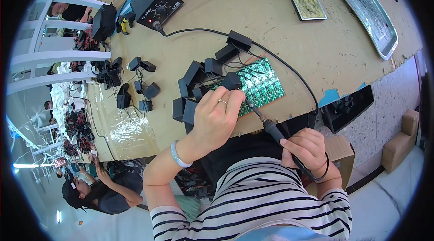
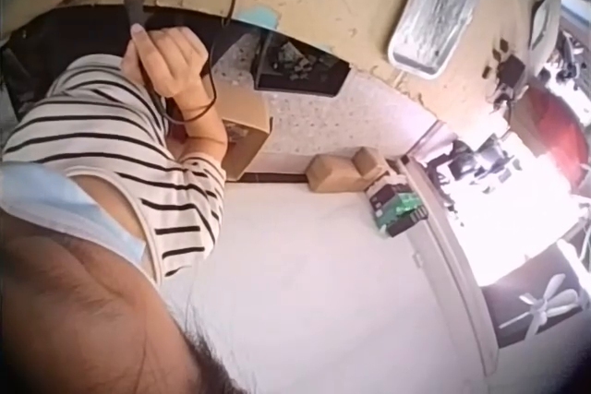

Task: Soldering electronic components onto a printed circuit board at a workbench.

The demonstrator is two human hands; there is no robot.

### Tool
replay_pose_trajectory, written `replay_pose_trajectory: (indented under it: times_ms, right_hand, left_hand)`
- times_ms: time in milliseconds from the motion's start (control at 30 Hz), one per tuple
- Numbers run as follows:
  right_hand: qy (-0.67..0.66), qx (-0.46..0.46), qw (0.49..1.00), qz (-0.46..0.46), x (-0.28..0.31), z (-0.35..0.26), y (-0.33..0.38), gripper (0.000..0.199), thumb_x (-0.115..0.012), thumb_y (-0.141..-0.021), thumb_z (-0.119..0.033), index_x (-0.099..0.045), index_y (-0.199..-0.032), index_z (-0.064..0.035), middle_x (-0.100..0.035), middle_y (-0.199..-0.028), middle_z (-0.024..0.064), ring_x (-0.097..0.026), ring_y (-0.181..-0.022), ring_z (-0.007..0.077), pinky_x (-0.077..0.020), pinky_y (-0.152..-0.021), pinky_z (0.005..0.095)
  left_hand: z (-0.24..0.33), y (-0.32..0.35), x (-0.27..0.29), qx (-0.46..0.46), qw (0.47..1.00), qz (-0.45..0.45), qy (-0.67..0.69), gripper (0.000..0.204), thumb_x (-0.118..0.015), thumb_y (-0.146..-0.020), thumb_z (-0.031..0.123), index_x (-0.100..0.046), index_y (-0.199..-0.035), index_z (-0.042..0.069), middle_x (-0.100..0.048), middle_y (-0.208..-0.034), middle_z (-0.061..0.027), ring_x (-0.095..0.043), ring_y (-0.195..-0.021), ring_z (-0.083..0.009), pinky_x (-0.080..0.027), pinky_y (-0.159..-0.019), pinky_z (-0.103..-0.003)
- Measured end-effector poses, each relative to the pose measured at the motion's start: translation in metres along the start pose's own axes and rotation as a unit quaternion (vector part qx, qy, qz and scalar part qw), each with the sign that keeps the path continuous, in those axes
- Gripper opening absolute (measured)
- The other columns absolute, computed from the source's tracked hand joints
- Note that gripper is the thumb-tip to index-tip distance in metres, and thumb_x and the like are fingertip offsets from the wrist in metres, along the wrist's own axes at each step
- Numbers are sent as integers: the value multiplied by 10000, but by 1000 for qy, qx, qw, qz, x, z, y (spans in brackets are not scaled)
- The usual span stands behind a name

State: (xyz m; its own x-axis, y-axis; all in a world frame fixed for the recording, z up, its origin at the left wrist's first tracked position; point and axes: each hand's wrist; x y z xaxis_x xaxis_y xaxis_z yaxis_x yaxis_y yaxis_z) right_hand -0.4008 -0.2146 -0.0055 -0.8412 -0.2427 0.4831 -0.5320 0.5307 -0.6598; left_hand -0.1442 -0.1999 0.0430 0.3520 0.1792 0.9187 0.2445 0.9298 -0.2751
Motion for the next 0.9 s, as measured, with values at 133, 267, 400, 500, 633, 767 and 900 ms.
replay_pose_trajectory:
  times_ms: [133,267,400,500,633,767,900]
  right_hand:
    - [5,5,1000,-8,1,-1,-2,300,-700,-681,48,-696,-980,26,-622,-706,49,-602,-566,177,-488,-519,278]
    - [7,9,1000,-1,5,-5,-1,299,-697,-676,57,-694,-973,29,-622,-713,49,-606,-571,176,-497,-524,277]
    - [6,-8,1000,18,15,-7,1,296,-693,-670,70,-692,-963,31,-624,-721,46,-616,-580,179,-520,-537,284]
    - [19,-17,1000,15,23,-7,3,304,-696,-679,71,-690,-980,28,-624,-740,42,-623,-588,184,-533,-548,293]
    - [32,-33,999,18,29,-10,7,292,-693,-704,63,-689,-994,23,-623,-757,39,-626,-594,186,-541,-559,297]
    - [37,-32,999,18,31,-12,6,276,-689,-722,54,-688,-996,21,-624,-750,39,-628,-595,185,-543,-564,297]
    - [36,-28,998,34,30,-12,8,255,-685,-736,37,-689,-991,19,-624,-740,38,-633,-597,185,-542,-564,294]
  left_hand:
    - [1,0,1,-1,1000,-1,1,209,-703,-745,-84,-638,-904,36,-652,-806,-62,-628,-766,-256,-514,-656,-365]
    - [-3,0,-5,-29,999,20,-9,186,-652,-748,-5,-586,-908,62,-561,-738,-40,-543,-736,-196,-420,-614,-323]
    - [-3,0,-5,-21,999,31,-3,199,-649,-741,-23,-581,-902,71,-551,-724,-33,-545,-720,-200,-423,-616,-332]
    - [-3,-1,-4,-15,999,32,2,209,-649,-734,-36,-581,-897,75,-552,-718,-31,-546,-710,-205,-427,-617,-336]
    - [0,-1,2,10,1000,-11,-1,185,-726,-758,-70,-643,-883,40,-638,-788,-65,-628,-739,-254,-511,-656,-363]
    - [1,-2,3,12,1000,-8,-4,184,-730,-759,-65,-642,-881,42,-638,-780,-61,-629,-742,-250,-511,-657,-360]
    - [2,-1,4,13,1000,-12,-23,171,-757,-776,-29,-640,-876,46,-639,-774,-55,-628,-742,-241,-507,-656,-358]
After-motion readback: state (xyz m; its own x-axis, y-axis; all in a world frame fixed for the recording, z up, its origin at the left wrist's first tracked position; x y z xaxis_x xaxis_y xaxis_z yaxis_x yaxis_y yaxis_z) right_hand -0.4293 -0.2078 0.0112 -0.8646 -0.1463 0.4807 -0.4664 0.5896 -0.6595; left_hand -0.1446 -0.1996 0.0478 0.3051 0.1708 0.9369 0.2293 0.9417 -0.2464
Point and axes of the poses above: each hand's wrist, its own y-axis away from the middle knuckle, its own x-axis out of the back of the hand, z = x × y
